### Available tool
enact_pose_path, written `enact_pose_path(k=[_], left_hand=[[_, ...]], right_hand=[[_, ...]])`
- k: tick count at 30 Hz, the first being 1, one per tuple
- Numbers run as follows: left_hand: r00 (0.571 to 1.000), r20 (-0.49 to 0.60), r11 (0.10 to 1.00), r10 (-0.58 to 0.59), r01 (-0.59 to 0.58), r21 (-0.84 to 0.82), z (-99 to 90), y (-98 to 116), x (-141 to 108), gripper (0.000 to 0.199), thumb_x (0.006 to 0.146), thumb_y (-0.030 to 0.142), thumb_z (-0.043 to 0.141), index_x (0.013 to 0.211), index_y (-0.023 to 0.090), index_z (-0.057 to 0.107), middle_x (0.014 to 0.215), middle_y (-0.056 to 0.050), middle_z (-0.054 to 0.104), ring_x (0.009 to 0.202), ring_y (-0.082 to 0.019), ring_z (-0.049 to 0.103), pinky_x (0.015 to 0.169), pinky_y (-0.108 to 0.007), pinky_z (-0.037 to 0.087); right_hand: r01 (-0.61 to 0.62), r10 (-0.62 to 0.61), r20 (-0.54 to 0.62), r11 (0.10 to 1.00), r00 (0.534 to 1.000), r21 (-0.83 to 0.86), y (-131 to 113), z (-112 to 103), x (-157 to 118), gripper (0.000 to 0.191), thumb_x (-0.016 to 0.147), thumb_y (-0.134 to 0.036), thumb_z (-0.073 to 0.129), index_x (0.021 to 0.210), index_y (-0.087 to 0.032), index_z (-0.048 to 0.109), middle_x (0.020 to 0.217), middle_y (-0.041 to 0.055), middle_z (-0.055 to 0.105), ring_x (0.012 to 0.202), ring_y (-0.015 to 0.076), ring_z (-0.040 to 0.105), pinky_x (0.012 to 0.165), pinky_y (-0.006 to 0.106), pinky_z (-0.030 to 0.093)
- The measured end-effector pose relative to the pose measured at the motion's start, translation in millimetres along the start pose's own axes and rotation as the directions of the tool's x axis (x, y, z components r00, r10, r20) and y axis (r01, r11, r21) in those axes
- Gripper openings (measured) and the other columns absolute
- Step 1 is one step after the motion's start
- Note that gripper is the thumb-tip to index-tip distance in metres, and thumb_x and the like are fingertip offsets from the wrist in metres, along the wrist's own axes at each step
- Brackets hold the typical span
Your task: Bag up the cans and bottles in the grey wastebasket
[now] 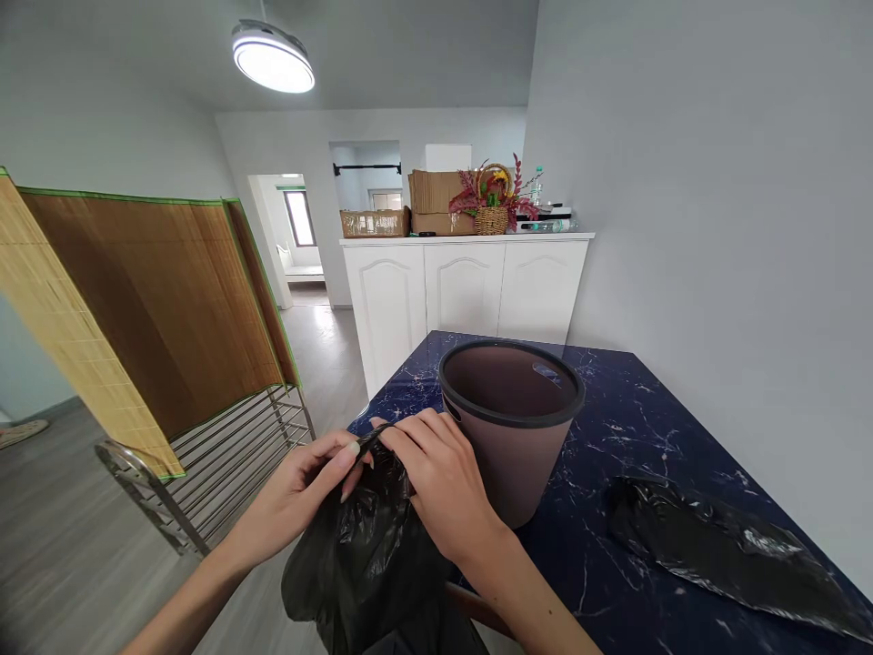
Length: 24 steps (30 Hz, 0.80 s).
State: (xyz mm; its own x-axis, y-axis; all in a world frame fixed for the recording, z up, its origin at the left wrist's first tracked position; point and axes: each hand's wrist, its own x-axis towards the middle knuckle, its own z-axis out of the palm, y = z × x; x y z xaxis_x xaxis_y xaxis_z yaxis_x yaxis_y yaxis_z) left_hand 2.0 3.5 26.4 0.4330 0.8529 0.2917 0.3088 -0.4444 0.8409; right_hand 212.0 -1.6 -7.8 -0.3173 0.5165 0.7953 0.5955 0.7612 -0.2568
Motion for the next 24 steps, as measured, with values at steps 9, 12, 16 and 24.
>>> enact_pose_path(k=[9, 12, 16, 24], left_hand=[[0.994, 0.091, 0.938, -0.053, 0.080, -0.337, 3.0, -5.4, 23.6, 0.054, 0.097, 0.056, 0.072, 0.142, 0.026, 0.069, 0.117, -0.007, 0.080, 0.107, -0.026, 0.074, 0.094, -0.033, 0.057], [0.995, 0.091, 0.898, -0.041, 0.077, -0.433, 4.4, -5.0, 29.1, 0.049, 0.094, 0.050, 0.080, 0.136, 0.025, 0.074, 0.120, -0.009, 0.080, 0.109, -0.025, 0.075, 0.096, -0.034, 0.057], [0.995, 0.003, 0.875, -0.101, 0.091, -0.475, 7.0, -7.3, 30.5, 0.041, 0.084, 0.047, 0.090, 0.115, 0.021, 0.083, 0.109, -0.008, 0.083, 0.099, -0.023, 0.076, 0.091, -0.031, 0.057], [0.968, -0.067, 0.836, -0.241, 0.172, -0.521, 2.9, -11.2, 28.4, 0.044, 0.076, 0.053, 0.094, 0.075, 0.015, 0.071, 0.070, 0.000, 0.069, 0.063, -0.009, 0.058, 0.060, -0.017, 0.046]], right_hand=[[0.082, -0.097, -0.136, 0.990, 0.986, -0.113, -2.6, 18.1, -1.5, 0.071, 0.106, -0.006, 0.042, 0.173, -0.021, 0.024, 0.160, 0.0112, 0.057, 0.157, 0.0267, 0.042, 0.122, 0.051, 0.045], [0.086, -0.099, -0.110, 0.989, 0.989, -0.119, -0.1, 17.2, -1.4, 0.081, 0.102, 0.001, 0.036, 0.175, -0.021, 0.011, 0.167, 0.0103, 0.049, 0.165, 0.0257, 0.027, 0.128, 0.056, 0.039], [0.083, -0.091, -0.072, 0.991, 0.993, -0.109, 0.1, 16.5, -0.2, 0.091, 0.094, 0.009, 0.029, 0.175, -0.024, 0.006, 0.172, 0.0098, 0.040, 0.167, 0.0251, 0.019, 0.130, 0.059, 0.036], [0.114, -0.114, -0.062, 0.993, 0.992, 0.005, 5.1, 7.8, -15.4, 0.078, 0.103, 0.002, 0.041, 0.173, -0.029, 0.025, 0.174, 0.0106, 0.035, 0.160, 0.0263, 0.038, 0.128, 0.054, 0.044]])
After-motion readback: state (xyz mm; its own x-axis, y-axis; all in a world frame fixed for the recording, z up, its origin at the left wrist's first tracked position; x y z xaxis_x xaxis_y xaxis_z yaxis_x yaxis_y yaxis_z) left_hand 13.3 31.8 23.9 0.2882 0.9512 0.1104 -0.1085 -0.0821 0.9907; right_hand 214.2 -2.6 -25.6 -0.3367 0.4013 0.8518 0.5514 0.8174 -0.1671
